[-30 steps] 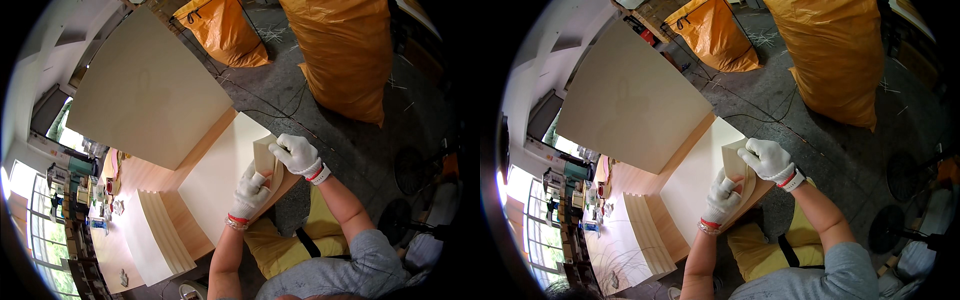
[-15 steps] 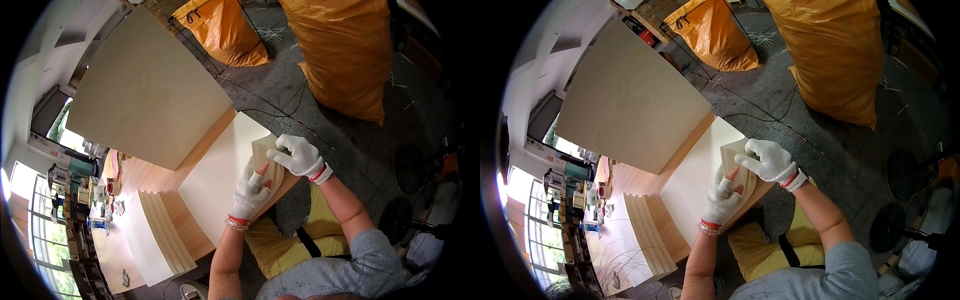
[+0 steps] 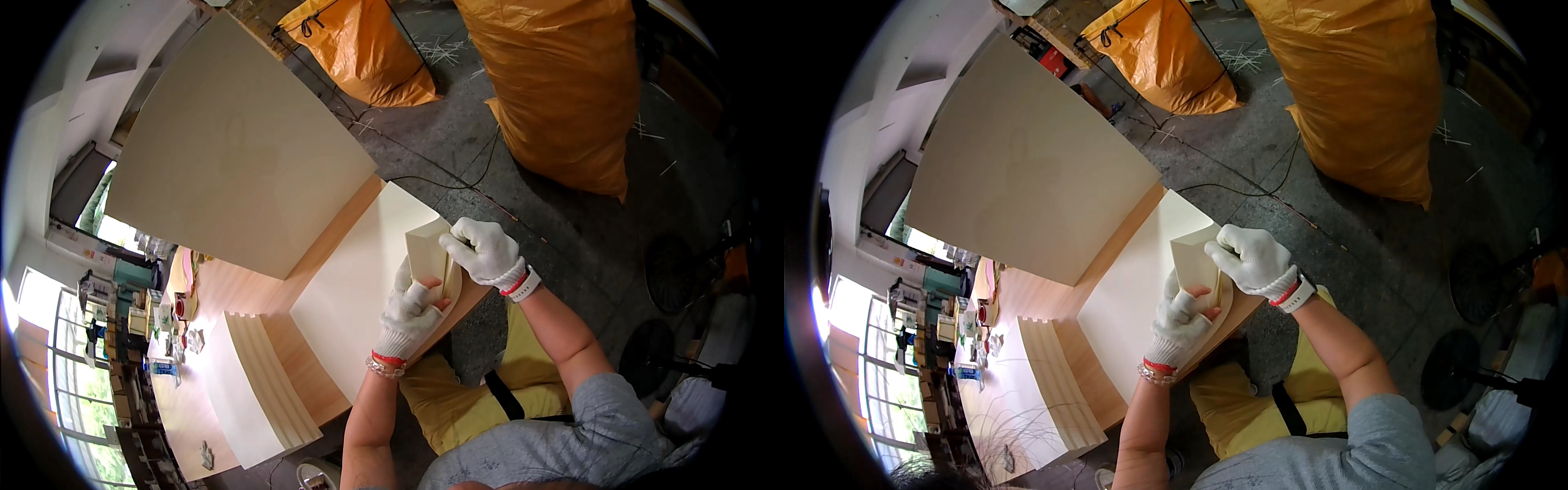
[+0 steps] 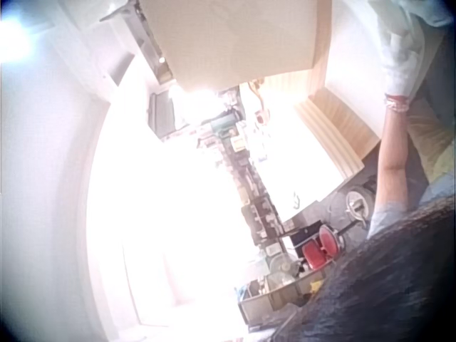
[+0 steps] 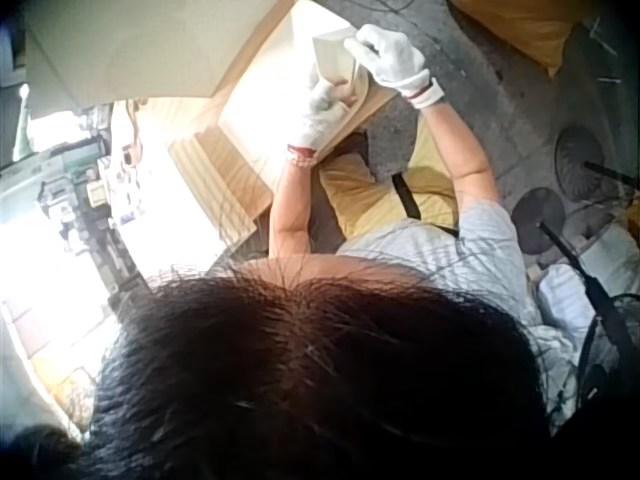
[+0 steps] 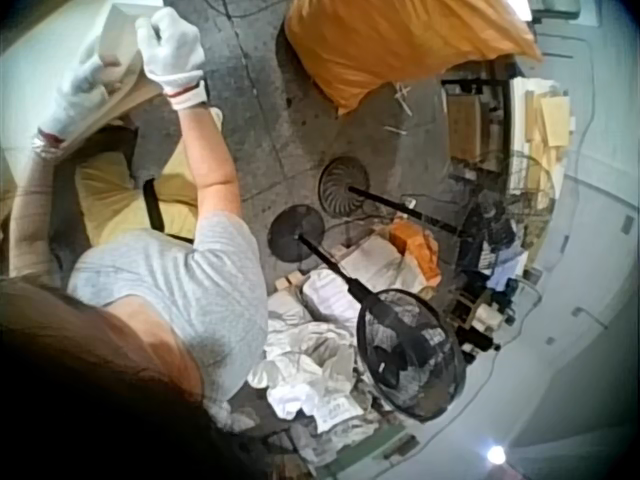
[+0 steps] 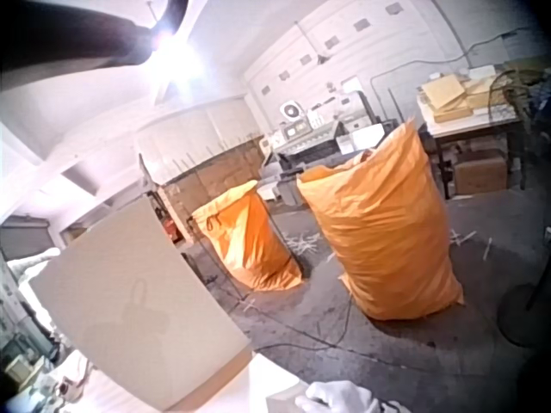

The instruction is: The person repeatedly picks up individual white sheets of paper from a table and places them onto a growing stack. The person wears white gloves and handles the paper with both hands, aligning the sheets before adding them to the pile.

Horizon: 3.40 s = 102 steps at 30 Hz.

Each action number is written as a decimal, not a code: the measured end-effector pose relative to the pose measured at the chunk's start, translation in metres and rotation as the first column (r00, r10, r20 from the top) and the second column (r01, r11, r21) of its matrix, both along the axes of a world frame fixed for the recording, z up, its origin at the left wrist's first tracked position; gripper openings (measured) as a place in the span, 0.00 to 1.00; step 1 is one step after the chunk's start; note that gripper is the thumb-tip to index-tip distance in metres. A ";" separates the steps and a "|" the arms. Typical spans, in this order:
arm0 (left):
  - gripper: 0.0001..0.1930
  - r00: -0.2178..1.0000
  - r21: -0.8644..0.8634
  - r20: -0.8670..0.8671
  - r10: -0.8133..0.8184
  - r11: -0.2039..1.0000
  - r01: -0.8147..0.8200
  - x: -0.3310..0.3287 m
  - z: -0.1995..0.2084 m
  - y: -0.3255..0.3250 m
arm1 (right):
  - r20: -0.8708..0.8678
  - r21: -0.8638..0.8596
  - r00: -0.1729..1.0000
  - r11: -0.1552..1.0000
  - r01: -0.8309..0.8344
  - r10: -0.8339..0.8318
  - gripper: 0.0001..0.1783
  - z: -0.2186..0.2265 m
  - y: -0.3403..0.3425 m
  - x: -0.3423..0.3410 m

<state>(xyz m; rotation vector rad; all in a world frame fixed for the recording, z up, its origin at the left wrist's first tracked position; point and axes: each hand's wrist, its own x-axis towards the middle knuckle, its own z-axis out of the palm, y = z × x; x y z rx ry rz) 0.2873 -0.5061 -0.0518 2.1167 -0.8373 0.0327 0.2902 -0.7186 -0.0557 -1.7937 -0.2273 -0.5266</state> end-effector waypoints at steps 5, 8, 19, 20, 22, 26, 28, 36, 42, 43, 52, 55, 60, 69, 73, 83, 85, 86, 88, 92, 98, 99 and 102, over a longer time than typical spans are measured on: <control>0.23 0.997 0.011 0.081 -0.020 1.000 0.019 -0.001 0.006 -0.003 | 0.061 0.021 0.994 0.996 -0.087 0.086 0.13 -0.004 -0.005 0.001; 0.23 0.991 0.011 0.123 -0.051 0.999 0.050 0.001 0.006 -0.001 | 0.040 -0.042 0.998 0.998 -0.039 0.041 0.13 -0.003 -0.001 0.002; 0.19 1.000 -0.016 0.014 -0.017 1.000 0.018 0.001 -0.004 -0.001 | 0.083 0.016 0.996 1.000 0.021 -0.022 0.14 -0.007 0.002 0.003; 0.21 1.000 -0.008 0.007 -0.009 1.000 0.010 0.000 -0.007 0.001 | 0.089 0.011 0.996 1.000 0.016 -0.017 0.14 -0.007 0.002 0.003; 0.26 1.000 0.008 -0.010 0.006 1.000 -0.005 -0.004 -0.001 -0.002 | 0.088 0.023 0.996 1.000 0.005 -0.007 0.14 -0.006 0.000 0.002; 0.27 1.000 -0.004 -0.019 -0.010 1.000 0.010 -0.003 -0.003 -0.001 | 0.043 0.026 0.999 1.000 -0.007 0.006 0.12 -0.009 -0.002 0.000; 0.27 1.000 0.006 0.005 -0.012 1.000 0.012 -0.003 -0.002 -0.001 | 0.046 0.029 0.999 1.000 -0.010 0.008 0.12 -0.009 -0.002 0.001; 0.19 0.999 -0.053 -0.046 0.005 0.999 -0.007 0.002 -0.011 0.001 | 0.068 0.021 0.998 1.000 0.001 -0.002 0.13 -0.007 -0.003 0.001; 0.27 0.958 0.072 0.288 0.008 0.997 -0.030 -0.003 -0.005 -0.002 | 0.459 -0.351 0.885 0.899 0.261 -0.078 0.07 -0.015 -0.008 -0.017; 0.30 0.920 0.108 0.391 -0.003 0.993 -0.042 -0.005 -0.009 -0.004 | 0.342 -0.541 0.937 0.830 0.134 0.071 0.08 -0.025 0.001 -0.023; 0.36 0.786 0.361 0.618 -0.020 0.895 -0.261 -0.030 -0.011 -0.010 | 0.015 -0.628 0.993 0.774 -0.080 0.114 0.17 -0.034 0.017 -0.047; 0.34 0.824 0.322 0.565 0.038 0.910 -0.262 -0.021 0.004 0.009 | 0.036 -0.518 0.993 0.851 -0.080 0.115 0.16 -0.029 0.021 -0.041; 0.29 0.899 -0.276 0.111 0.423 0.882 -0.381 -0.039 0.099 0.082 | 0.121 -0.516 0.978 0.852 -0.085 0.171 0.16 -0.031 0.022 -0.028; 0.34 0.622 -0.850 0.122 0.773 0.405 -0.337 -0.095 0.111 0.179 | 0.096 -0.822 0.783 0.492 -0.286 0.615 0.42 -0.019 0.192 -0.106; 0.34 0.654 -0.879 0.053 0.755 0.346 -0.328 -0.105 0.114 0.200 | 0.127 -0.867 0.786 0.453 -0.208 0.605 0.42 -0.033 0.212 -0.113; 0.31 0.649 -0.938 -0.040 0.760 0.196 -0.287 -0.058 0.209 0.277 | 0.047 -0.894 0.762 0.367 -0.256 0.646 0.46 -0.024 0.204 -0.117; 0.31 0.574 -0.923 0.020 0.818 0.236 -0.304 -0.075 0.229 0.268 | -0.025 -0.813 0.751 0.424 -0.400 0.660 0.46 -0.018 0.208 -0.111; 0.31 0.534 -0.915 0.052 0.844 0.254 -0.313 -0.082 0.238 0.260 | -0.079 -0.701 0.729 0.482 -0.526 0.680 0.46 -0.014 0.212 -0.105; 0.31 0.432 -0.922 0.135 0.892 0.273 -0.276 -0.099 0.233 0.233 | 0.005 -0.497 0.718 0.625 -0.603 0.696 0.46 0.012 0.234 -0.093; 0.25 -0.172 -0.630 0.756 0.631 0.631 -0.452 -0.102 0.220 0.190 | 0.122 0.206 0.531 0.502 -0.840 0.839 0.45 0.043 0.318 -0.074; 0.34 -0.129 -0.446 0.866 0.484 0.629 -0.637 -0.082 0.257 0.166 | 0.525 0.664 -0.130 -0.501 -0.555 0.841 0.32 -0.035 0.373 -0.011; 0.35 -0.087 -0.401 0.868 0.490 0.587 -0.703 -0.085 0.266 0.192 | 0.491 0.626 -0.099 -0.430 -0.651 0.865 0.30 -0.026 0.418 -0.013; 0.39 0.424 -0.339 0.591 0.686 0.688 -0.642 -0.079 0.226 0.262 | 0.237 0.454 0.433 0.295 -0.841 0.869 0.25 0.058 0.434 -0.071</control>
